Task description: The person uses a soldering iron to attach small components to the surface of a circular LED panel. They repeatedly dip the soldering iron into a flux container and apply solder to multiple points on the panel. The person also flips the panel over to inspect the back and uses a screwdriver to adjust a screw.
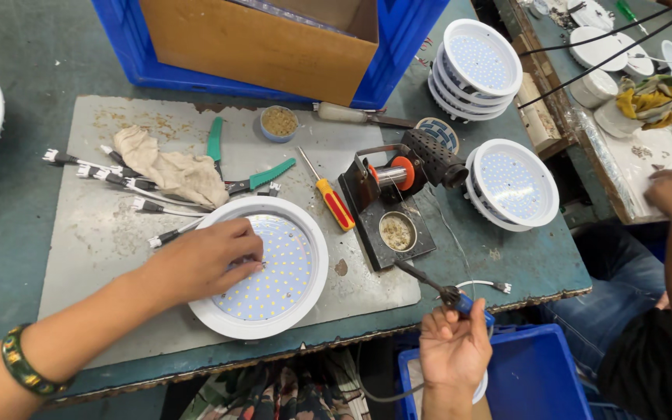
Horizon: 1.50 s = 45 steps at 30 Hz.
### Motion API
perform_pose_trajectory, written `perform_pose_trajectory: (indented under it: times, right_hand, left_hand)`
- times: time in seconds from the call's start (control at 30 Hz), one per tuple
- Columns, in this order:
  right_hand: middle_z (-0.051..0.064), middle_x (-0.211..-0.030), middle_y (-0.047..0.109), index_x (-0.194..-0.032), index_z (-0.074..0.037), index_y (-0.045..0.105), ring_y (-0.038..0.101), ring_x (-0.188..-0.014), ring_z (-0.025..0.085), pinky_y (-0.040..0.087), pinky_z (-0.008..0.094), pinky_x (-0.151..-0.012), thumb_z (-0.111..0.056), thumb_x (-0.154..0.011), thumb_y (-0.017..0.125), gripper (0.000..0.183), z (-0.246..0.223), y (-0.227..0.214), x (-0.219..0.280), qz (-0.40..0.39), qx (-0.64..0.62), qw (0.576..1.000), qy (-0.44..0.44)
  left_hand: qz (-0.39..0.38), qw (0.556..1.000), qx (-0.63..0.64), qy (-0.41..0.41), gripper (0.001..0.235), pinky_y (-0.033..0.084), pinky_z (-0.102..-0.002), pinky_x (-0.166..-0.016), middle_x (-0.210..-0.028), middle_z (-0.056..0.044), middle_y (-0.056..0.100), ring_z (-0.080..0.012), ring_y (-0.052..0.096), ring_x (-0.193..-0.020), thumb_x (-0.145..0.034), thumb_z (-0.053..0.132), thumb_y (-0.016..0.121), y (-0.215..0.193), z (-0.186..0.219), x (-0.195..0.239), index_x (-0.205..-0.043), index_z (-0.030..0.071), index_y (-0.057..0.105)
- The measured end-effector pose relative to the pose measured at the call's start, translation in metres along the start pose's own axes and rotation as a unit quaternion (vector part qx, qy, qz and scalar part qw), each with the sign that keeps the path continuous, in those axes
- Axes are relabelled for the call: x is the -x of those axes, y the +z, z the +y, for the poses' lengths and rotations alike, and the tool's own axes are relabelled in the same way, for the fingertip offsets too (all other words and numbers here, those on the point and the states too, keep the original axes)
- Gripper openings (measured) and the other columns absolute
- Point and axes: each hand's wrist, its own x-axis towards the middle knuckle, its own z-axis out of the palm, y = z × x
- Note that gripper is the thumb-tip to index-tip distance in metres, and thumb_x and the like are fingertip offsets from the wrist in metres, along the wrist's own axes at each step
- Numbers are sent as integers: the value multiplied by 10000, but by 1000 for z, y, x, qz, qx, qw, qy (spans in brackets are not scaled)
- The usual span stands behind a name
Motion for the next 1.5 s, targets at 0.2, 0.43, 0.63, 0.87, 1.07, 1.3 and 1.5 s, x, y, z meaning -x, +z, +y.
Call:
perform_pose_trajectory:
  times: [0.2,0.43,0.63,0.87,1.07,1.3,1.5]
  right_hand:
    - [73,-766,548,-990,6,616,438,-612,141,370,278,-593,-355,-1120,533,393,-9,-8,-4,19,1,1000,-16]
    - [80,-774,550,-982,24,611,438,-613,140,366,278,-586,-349,-1121,534,405,1,11,-13,-2,14,1000,-9]
    - [74,-766,556,-966,18,610,451,-612,145,371,282,-586,-348,-1123,524,408,21,25,-13,-6,7,1000,18]
    - [75,-771,551,-988,7,607,444,-611,134,374,278,-594,-351,-1139,512,400,18,32,-12,12,43,999,-19]
    - [64,-781,543,-1056,50,610,449,-621,125,374,264,-595,-349,-1147,502,423,32,40,-23,-6,20,1000,4]
    - [70,-803,539,-1069,52,600,451,-632,128,375,265,-599,-334,-1157,499,409,44,45,-25,-48,-2,999,3]
    - [71,-807,533,-1025,42,578,447,-634,128,376,281,-612,-359,-1160,503,429,41,28,-13,-31,-2,999,4]
  left_hand:
    - [110,971,-53,205,175,553,-388,-690,-973,-46,656,-250,671,-844,-859,257,730,-2,-9,12,-931,98,718]
    - [142,957,-103,230,144,537,-386,-670,-939,-1,662,-222,648,-860,-827,250,752,2,-16,13,-818,122,686]
    - [99,991,-15,91,172,528,-411,-719,-908,-18,655,-243,649,-881,-799,278,786,4,-8,7,-836,127,711]
    - [128,982,23,139,141,523,-419,-771,-922,-24,647,-257,633,-923,-810,226,772,14,-9,-2,-869,122,696]
    - [145,976,12,161,139,535,-404,-763,-935,-36,629,-252,628,-920,-827,197,760,25,-6,-2,-900,111,678]
    - [154,978,28,135,130,552,-399,-755,-949,-21,640,-246,632,-935,-847,204,756,27,-6,1,-925,130,682]
    - [133,977,10,169,151,548,-403,-726,-979,-25,643,-256,627,-921,-809,194,763,22,-6,5,-932,142,693]
